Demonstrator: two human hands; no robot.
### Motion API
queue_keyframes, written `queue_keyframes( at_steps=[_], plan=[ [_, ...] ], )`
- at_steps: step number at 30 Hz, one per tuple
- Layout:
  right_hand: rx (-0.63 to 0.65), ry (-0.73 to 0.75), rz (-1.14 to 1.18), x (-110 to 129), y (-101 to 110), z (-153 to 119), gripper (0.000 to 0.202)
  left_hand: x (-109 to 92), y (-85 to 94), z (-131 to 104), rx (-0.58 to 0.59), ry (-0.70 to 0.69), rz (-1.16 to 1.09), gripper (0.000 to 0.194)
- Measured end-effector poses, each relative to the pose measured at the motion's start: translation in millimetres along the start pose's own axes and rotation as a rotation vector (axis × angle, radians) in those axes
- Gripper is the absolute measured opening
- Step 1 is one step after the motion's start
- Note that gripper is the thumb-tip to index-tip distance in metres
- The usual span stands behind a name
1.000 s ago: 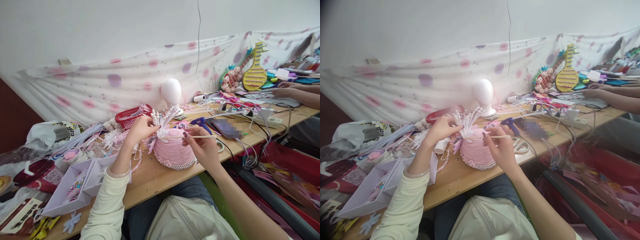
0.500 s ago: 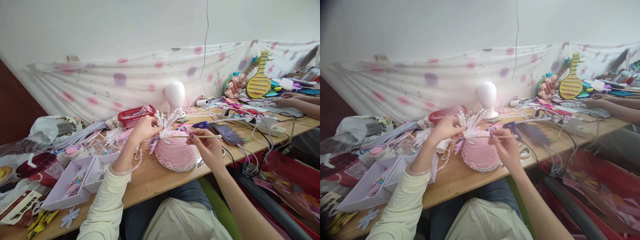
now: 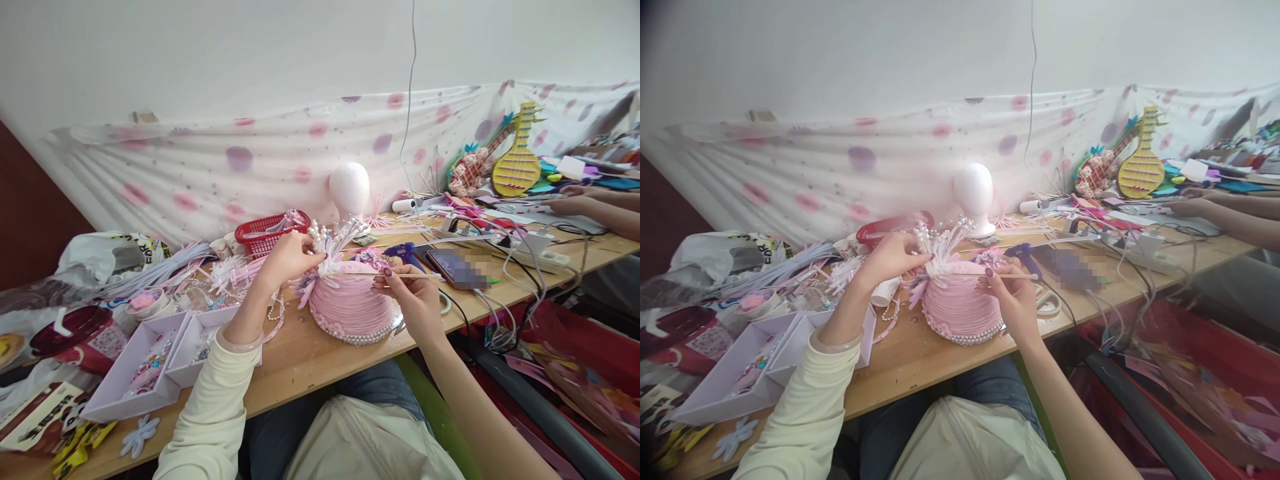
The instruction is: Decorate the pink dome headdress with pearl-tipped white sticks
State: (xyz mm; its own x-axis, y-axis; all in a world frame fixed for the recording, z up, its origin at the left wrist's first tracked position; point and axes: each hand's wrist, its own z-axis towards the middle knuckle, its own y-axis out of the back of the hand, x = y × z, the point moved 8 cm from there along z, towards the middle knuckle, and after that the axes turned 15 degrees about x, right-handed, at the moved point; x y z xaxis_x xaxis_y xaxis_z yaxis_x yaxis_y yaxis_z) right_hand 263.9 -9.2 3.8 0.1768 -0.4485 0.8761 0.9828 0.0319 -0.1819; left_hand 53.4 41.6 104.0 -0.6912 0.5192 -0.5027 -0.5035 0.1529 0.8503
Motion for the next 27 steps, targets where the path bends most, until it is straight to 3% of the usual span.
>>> queue_keyframes(
  at_steps=[27],
  plan=[
    [0.005,-0.027,0.229,-31.5,4.1,-7.1,0.032,1.2,5.0,0.7,-0.047,0.023,0.057,0.023]
  ],
)
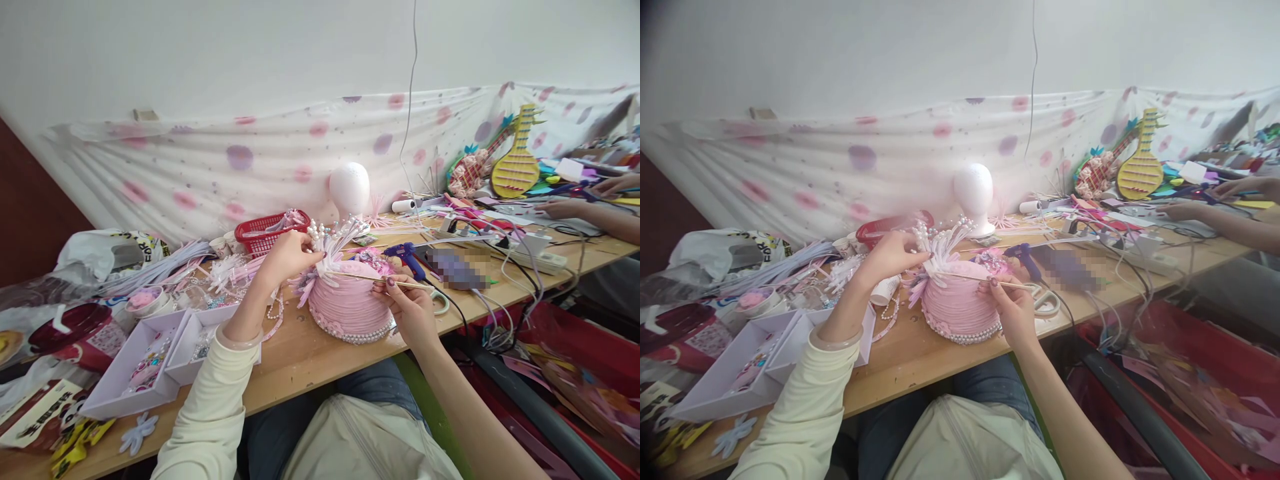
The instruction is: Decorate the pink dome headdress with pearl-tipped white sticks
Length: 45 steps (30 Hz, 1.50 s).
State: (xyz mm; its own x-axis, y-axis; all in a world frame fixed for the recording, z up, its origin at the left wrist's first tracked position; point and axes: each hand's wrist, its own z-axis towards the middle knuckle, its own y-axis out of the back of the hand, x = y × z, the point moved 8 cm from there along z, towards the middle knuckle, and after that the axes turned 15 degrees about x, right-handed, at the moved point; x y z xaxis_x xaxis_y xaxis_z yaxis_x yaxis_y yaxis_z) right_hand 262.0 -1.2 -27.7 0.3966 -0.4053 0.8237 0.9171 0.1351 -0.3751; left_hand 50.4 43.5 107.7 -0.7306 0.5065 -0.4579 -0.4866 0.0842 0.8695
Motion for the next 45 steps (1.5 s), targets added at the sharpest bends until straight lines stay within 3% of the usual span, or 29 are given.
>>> queue_keyframes(
  at_steps=[9,14,32,45],
  plan=[
    [0.006,0.039,0.206,2.2,4.8,-8.2,0.027,0.4,-2.0,0.3,0.025,0.020,-0.008,0.018],
    [0.076,0.061,0.108,16.5,-8.5,-14.7,0.027,-0.2,-0.9,0.9,0.009,0.002,-0.002,0.019],
    [0.129,0.042,-0.151,14.3,-37.8,-13.5,0.026,-2.2,-1.0,0.8,0.005,-0.032,-0.013,0.017],
    [0.142,0.133,-0.445,3.2,-34.6,-20.9,0.014,-1.9,-0.7,0.7,-0.014,-0.061,-0.020,0.021]
  ],
)
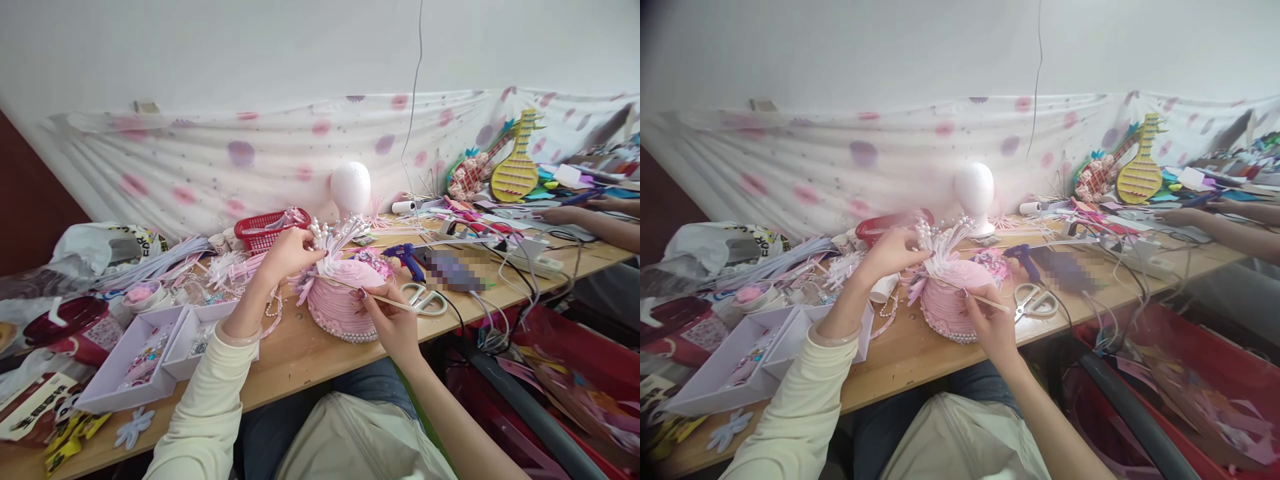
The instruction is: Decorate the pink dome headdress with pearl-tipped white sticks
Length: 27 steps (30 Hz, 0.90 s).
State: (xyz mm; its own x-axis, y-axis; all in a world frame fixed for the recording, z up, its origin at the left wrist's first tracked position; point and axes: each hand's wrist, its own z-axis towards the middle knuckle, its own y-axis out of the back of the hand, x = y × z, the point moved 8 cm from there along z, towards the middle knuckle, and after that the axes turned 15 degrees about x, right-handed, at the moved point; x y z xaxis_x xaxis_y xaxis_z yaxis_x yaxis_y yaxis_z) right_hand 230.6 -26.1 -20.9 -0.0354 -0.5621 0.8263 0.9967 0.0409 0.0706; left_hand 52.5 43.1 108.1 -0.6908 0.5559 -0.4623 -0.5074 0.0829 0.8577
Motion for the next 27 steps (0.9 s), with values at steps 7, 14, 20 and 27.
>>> queue_keyframes(
  at_steps=[7,14,20,27],
  plan=[
    [-0.068,0.023,0.013,-10.7,0.9,-7.2,0.017,-0.4,-0.2,1.3,0.008,-0.022,-0.003,0.019],
    [-0.063,0.047,0.049,-9.4,1.5,-4.2,0.014,-1.4,-0.4,0.8,0.011,-0.017,0.002,0.020],
    [-0.037,0.061,0.060,-6.0,1.1,-1.6,0.014,-1.8,-0.8,0.4,0.008,-0.016,0.000,0.022],
    [-0.011,0.115,0.030,0.1,-0.1,2.1,0.010,-2.0,-0.6,0.5,0.014,-0.017,-0.010,0.021]
  ],
)
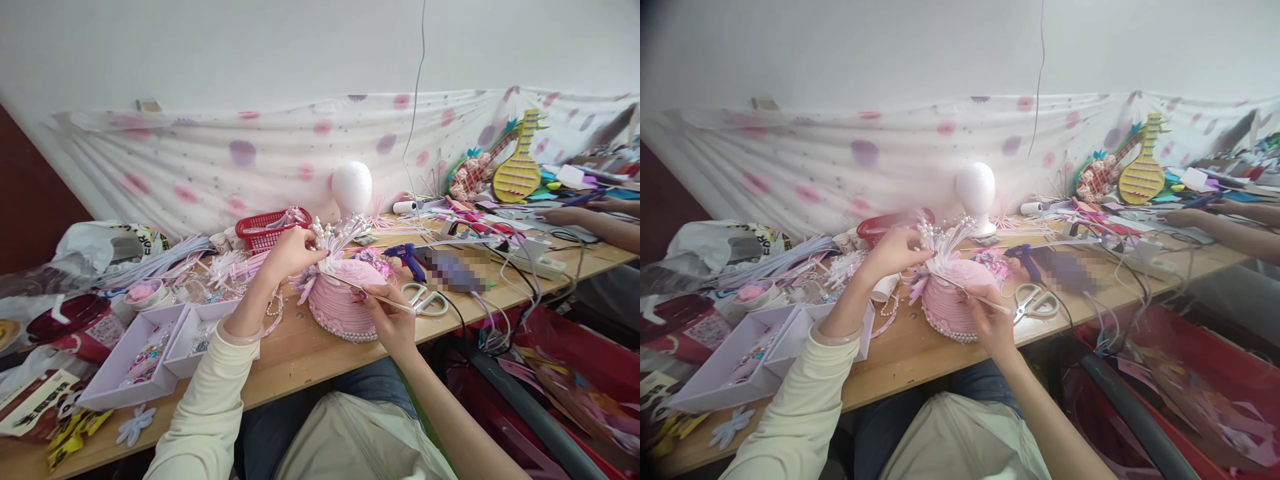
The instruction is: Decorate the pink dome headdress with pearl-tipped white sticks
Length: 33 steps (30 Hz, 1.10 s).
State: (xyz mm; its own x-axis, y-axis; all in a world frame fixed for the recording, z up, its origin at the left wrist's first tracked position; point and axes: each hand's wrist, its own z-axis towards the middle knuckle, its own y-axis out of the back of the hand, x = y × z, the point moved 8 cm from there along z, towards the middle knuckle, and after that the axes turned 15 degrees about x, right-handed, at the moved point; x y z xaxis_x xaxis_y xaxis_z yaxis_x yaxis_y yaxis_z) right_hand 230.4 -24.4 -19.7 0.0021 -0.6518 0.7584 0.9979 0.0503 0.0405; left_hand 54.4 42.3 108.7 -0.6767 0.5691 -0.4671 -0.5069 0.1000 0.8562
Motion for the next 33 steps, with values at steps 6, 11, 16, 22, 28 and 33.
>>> queue_keyframes(
  at_steps=[6,11,16,22,28,33],
  plan=[
    [0.002,0.014,-0.021,3.5,1.7,0.6,0.011,0.5,0.2,0.7,-0.005,0.007,0.005,0.021],
    [0.049,0.026,-0.049,4.5,-1.8,-1.0,0.009,0.1,0.5,0.6,-0.014,-0.008,0.022,0.022],
    [0.023,-0.033,-0.084,-4.2,1.6,0.3,0.013,1.0,0.0,0.3,-0.008,0.005,0.010,0.019],
    [0.046,-0.008,-0.113,-4.7,2.9,2.9,0.010,1.1,-0.2,0.1,-0.014,-0.005,0.013,0.021],
    [0.047,-0.014,-0.120,1.0,2.1,4.1,0.012,0.1,-0.6,0.2,-0.011,-0.014,0.003,0.023],
    [0.073,0.007,-0.062,8.2,-0.4,3.6,0.011,0.2,-1.0,0.8,-0.003,-0.009,0.020,0.023]
  ],
)
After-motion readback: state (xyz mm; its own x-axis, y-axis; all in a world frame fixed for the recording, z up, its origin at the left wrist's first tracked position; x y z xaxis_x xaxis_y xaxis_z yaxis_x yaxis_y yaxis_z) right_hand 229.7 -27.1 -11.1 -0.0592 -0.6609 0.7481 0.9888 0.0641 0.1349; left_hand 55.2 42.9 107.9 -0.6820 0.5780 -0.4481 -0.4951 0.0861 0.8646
